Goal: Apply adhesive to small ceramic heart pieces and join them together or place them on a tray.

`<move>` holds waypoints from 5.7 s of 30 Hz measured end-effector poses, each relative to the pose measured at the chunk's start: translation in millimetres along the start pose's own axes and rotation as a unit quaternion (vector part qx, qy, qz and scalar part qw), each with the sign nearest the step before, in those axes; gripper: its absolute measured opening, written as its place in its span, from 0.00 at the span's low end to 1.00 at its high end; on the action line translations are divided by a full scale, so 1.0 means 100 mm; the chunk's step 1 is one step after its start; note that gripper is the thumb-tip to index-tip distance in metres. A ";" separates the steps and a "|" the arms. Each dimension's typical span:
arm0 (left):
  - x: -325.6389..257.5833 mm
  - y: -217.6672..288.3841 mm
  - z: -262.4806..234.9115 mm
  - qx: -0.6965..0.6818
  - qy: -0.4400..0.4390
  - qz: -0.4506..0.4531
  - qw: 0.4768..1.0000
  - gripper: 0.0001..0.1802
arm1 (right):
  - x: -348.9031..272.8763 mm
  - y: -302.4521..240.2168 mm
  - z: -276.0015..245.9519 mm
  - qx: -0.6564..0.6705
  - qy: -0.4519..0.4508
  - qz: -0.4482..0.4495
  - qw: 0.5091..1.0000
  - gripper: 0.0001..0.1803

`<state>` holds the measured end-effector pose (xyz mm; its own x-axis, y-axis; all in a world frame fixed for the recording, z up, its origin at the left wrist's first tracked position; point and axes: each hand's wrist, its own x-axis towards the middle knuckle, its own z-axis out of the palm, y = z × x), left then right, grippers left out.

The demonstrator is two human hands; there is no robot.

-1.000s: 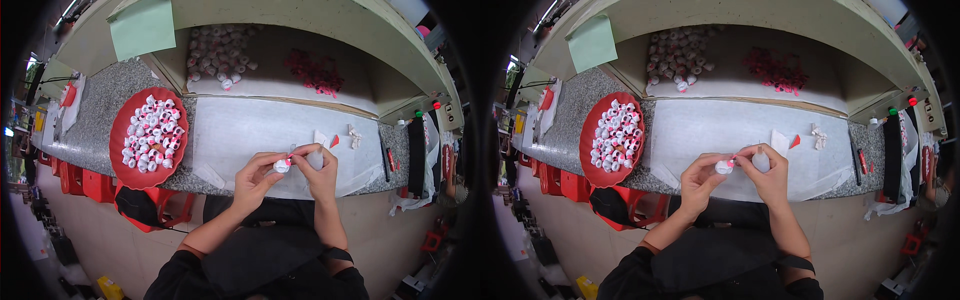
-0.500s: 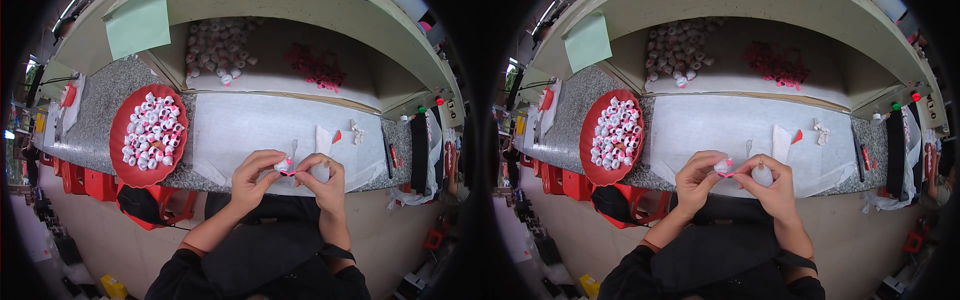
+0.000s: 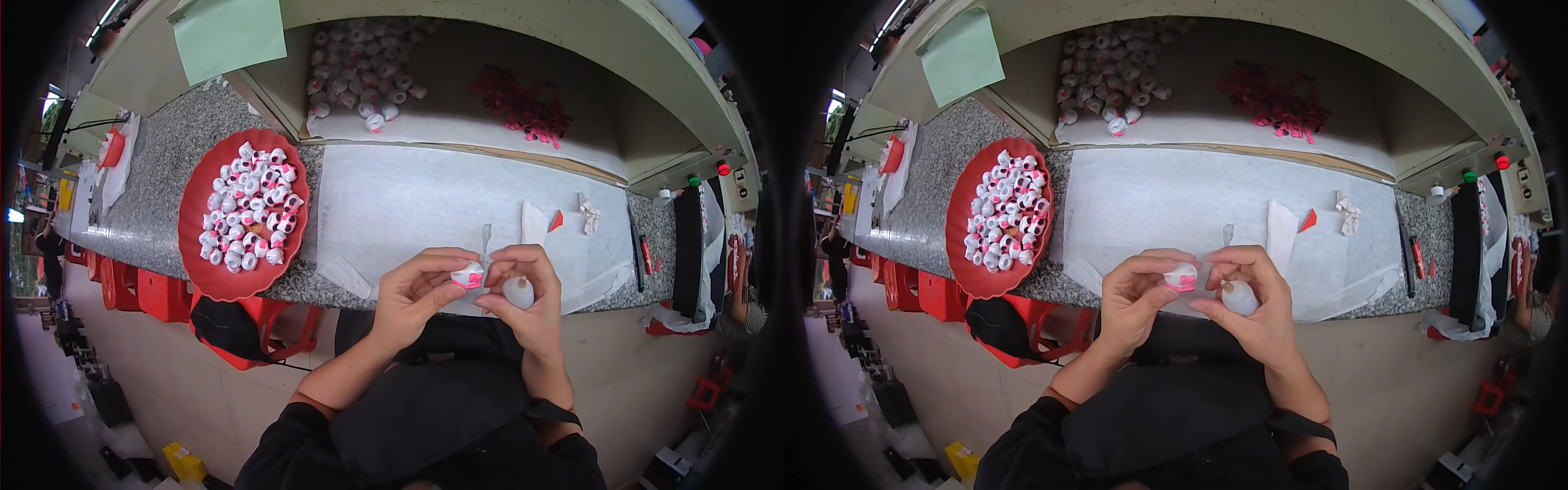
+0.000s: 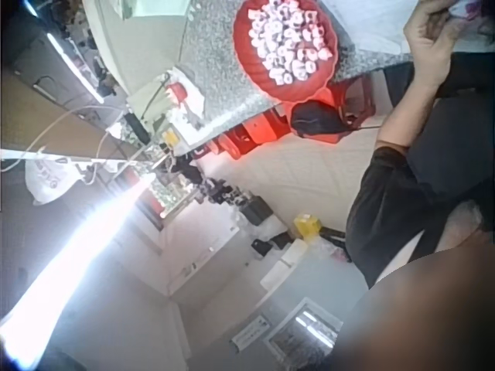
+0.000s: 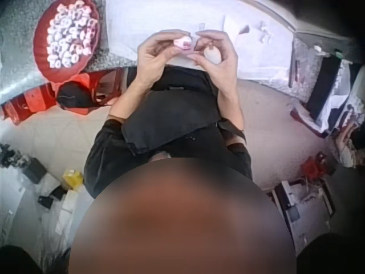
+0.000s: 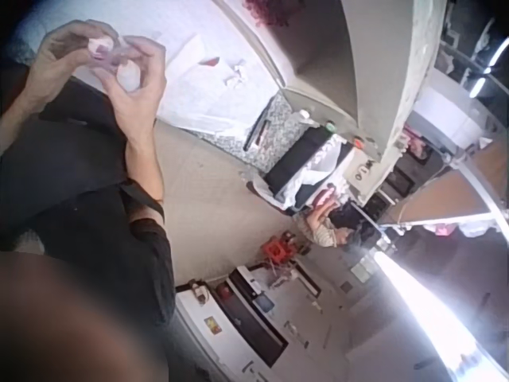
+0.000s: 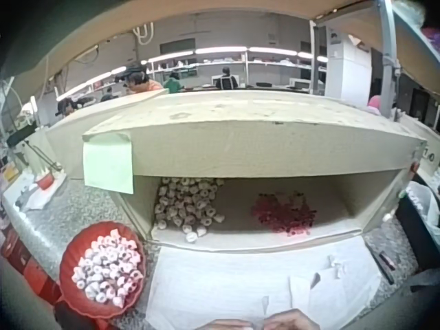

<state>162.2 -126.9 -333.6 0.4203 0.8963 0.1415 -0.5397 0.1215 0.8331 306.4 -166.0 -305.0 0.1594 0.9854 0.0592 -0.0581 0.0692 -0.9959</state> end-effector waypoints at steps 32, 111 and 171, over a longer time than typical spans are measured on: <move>-0.07 -0.02 0.02 0.017 -0.015 -0.009 1.000 0.08 | -0.09 0.05 0.07 0.101 -0.040 0.030 0.994 0.14; 0.18 0.03 -0.06 -0.095 -0.004 -0.106 0.990 0.14 | -0.11 -0.17 -0.19 0.264 0.175 -0.137 0.938 0.18; -0.03 0.00 0.01 -0.039 -0.029 -0.011 0.999 0.18 | -0.30 -0.03 0.05 -0.095 0.103 -0.375 0.916 0.25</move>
<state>161.0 -130.3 -333.3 0.4736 0.8668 0.1564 -0.5835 0.1757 0.7929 296.5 -194.8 -303.1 0.2676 0.6207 0.7370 0.3127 0.6675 -0.6757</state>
